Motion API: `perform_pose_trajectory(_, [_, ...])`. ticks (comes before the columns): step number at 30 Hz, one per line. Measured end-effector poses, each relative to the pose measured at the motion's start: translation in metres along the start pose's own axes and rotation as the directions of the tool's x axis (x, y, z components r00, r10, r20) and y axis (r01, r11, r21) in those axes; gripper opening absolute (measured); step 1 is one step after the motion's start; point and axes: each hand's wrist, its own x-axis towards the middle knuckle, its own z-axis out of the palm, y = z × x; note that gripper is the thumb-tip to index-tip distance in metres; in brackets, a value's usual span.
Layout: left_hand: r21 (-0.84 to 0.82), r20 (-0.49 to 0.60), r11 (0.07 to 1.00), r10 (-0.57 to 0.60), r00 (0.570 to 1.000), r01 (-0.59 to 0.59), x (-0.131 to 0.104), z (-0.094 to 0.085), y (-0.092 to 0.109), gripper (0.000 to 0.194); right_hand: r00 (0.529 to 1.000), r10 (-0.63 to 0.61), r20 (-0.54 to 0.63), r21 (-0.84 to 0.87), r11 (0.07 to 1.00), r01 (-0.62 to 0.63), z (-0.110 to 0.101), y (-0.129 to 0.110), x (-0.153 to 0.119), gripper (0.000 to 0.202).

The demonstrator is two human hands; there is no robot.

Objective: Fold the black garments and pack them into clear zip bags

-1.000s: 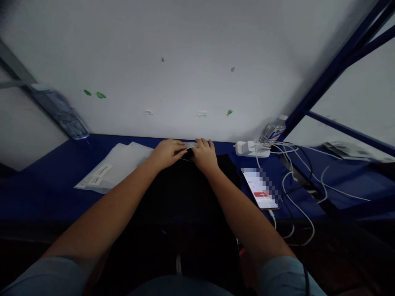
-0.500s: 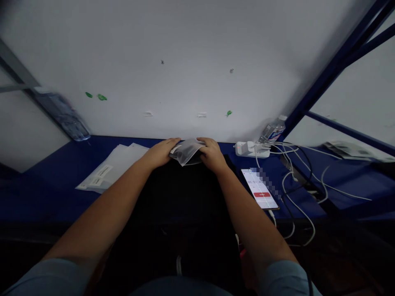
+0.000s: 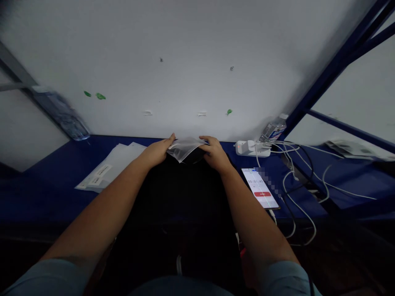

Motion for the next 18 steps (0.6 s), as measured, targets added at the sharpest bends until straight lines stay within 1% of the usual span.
perform_pose_trajectory(5, [-0.024,-0.041,0.995,-0.096,0.995,0.095,-0.002,-0.014,-0.006,0.076,0.998,-0.029,-0.058,0.104,0.994,0.035,-0.003,-0.006,-0.002,0.062])
perform_pose_trajectory(9, [-0.044,-0.125,0.991,-0.132,0.983,0.128,-0.003,-0.022,-0.017,0.079,0.999,0.025,-0.028,0.153,0.988,-0.02,-0.007,-0.015,-0.002,0.063])
perform_pose_trajectory(12, [-0.049,-0.16,0.985,-0.171,0.972,0.166,-0.01,-0.031,-0.027,0.074,1.0,-0.006,-0.015,0.196,0.98,0.009,-0.011,-0.023,-0.001,0.064])
perform_pose_trajectory(14, [-0.037,-0.153,0.974,-0.227,0.962,0.223,-0.022,-0.04,-0.034,0.073,0.999,-0.049,-0.005,0.263,0.964,0.049,-0.011,-0.028,-0.001,0.063])
perform_pose_trajectory(16, [0.004,-0.114,0.951,-0.307,0.945,0.31,-0.041,-0.05,-0.042,0.073,0.998,-0.064,0.03,0.336,0.941,0.05,-0.009,-0.034,0.0,0.064])
perform_pose_trajectory(18, [0.073,-0.07,0.908,-0.409,0.91,0.413,-0.065,-0.058,-0.05,0.071,0.993,-0.075,0.088,0.386,0.922,0.035,-0.007,-0.04,0.0,0.066])
